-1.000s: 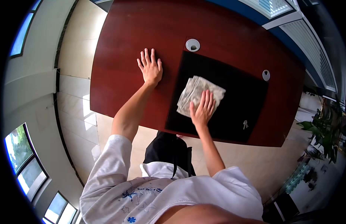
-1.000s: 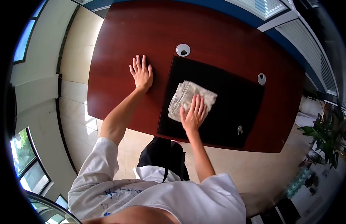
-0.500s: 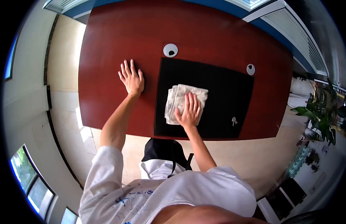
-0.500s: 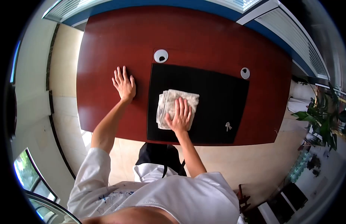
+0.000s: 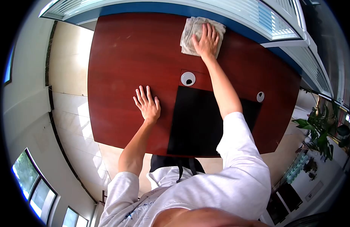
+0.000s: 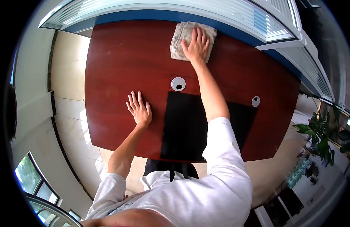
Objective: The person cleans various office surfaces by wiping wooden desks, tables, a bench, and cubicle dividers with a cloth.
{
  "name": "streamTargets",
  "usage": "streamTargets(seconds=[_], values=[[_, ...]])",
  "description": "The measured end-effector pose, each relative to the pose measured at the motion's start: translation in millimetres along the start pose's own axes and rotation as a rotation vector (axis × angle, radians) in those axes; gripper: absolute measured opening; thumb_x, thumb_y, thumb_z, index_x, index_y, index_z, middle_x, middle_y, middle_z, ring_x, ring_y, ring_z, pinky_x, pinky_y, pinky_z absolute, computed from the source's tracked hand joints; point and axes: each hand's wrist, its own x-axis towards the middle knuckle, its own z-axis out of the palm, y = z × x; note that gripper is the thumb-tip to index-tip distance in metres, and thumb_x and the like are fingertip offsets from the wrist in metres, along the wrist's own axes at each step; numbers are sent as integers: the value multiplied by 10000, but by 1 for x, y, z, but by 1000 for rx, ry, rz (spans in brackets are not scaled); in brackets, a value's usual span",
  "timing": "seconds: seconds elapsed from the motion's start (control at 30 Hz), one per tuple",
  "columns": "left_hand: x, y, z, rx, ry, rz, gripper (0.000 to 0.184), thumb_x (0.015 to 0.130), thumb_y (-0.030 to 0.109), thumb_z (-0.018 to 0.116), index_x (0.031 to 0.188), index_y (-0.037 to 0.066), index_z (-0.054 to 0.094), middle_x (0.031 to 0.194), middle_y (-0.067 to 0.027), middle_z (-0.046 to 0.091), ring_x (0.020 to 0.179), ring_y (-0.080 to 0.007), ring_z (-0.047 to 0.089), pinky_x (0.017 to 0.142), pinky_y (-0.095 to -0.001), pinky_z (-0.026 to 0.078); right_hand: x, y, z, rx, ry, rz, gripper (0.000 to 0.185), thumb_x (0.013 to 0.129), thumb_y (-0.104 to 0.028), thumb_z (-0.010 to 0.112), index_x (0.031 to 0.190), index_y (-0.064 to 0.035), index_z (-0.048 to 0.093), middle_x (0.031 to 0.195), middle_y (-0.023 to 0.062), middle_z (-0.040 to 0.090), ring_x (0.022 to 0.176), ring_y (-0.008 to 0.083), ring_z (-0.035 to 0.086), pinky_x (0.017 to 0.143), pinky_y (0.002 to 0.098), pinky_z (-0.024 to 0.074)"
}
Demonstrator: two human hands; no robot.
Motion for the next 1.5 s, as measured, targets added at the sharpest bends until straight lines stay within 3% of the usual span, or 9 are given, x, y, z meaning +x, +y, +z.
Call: streamTargets(seconds=[0.2,0.33,0.5,0.7,0.8,0.9,1.03,1.17,1.5], values=[[-1,-2,1,-5,9,9,686,1028,315,495,1644,95,289,1731,-172,172,1604,-380,108,1277,-590,59,-1,26,-1,111,34,-106,768,961,-610,534,1541,-112,464,1638,118,408,1540,329,320,1253,592,189],[-3,-4,6,-24,66,38,663,1041,317,477,1644,111,296,1728,-170,185,1603,-379,114,1277,-582,53,-55,67,-35,-27,20,48,789,978,-644,504,1570,-126,440,1661,127,376,1574,337,261,1263,628,152],[-5,-10,21,10,157,62,630,1060,361,439,1634,127,327,1717,-168,223,1600,-366,141,1276,-584,75,-190,91,-96,-114,36,122,788,1004,-613,486,1594,-96,411,1674,160,348,1562,366,284,1259,631,152],[-2,-4,30,370,252,95,616,1059,370,481,1606,108,374,1688,-155,302,1574,-359,235,1256,-600,176,-424,11,-199,-13,-169,156,797,1019,-588,455,1625,-78,362,1707,177,278,1593,357,220,1281,615,100],[-15,48,16,317,230,585,611,1035,278,558,1600,121,386,1683,-109,331,1574,-308,259,1272,-536,203,-543,-27,-240,98,-308,212,807,1022,-579,454,1643,-83,321,1722,166,243,1606,349,182,1287,602,89],[-41,142,36,112,88,782,594,1048,324,526,1601,148,396,1683,-83,347,1571,-272,280,1288,-491,189,-594,-30,-260,167,-361,237,820,1022,-566,468,1652,-72,291,1729,156,231,1614,328,160,1290,592,87],[-51,217,79,-73,157,465,508,1071,329,455,1540,133,451,1650,-95,385,1562,-299,281,1282,-507,177,-580,-5,-257,186,-375,241,793,1029,-527,473,1645,-59,299,1727,121,253,1612,276,182,1298,555,113],[-55,217,69,-105,153,473,470,1056,266,468,1504,124,480,1626,-94,410,1540,-310,307,1271,-516,194,-530,44,-245,131,-312,241,779,1012,-482,469,1637,-42,315,1704,127,314,1595,285,241,1294,555,138],[-51,228,50,-128,-59,375,566,970,205,592,1509,90,465,1640,-115,376,1555,-328,275,1278,-540,164,-189,186,-133,-95,-51,191,786,985,-487,494,1614,-37,355,1684,153,340,1573,318,279,1274,576,172]])
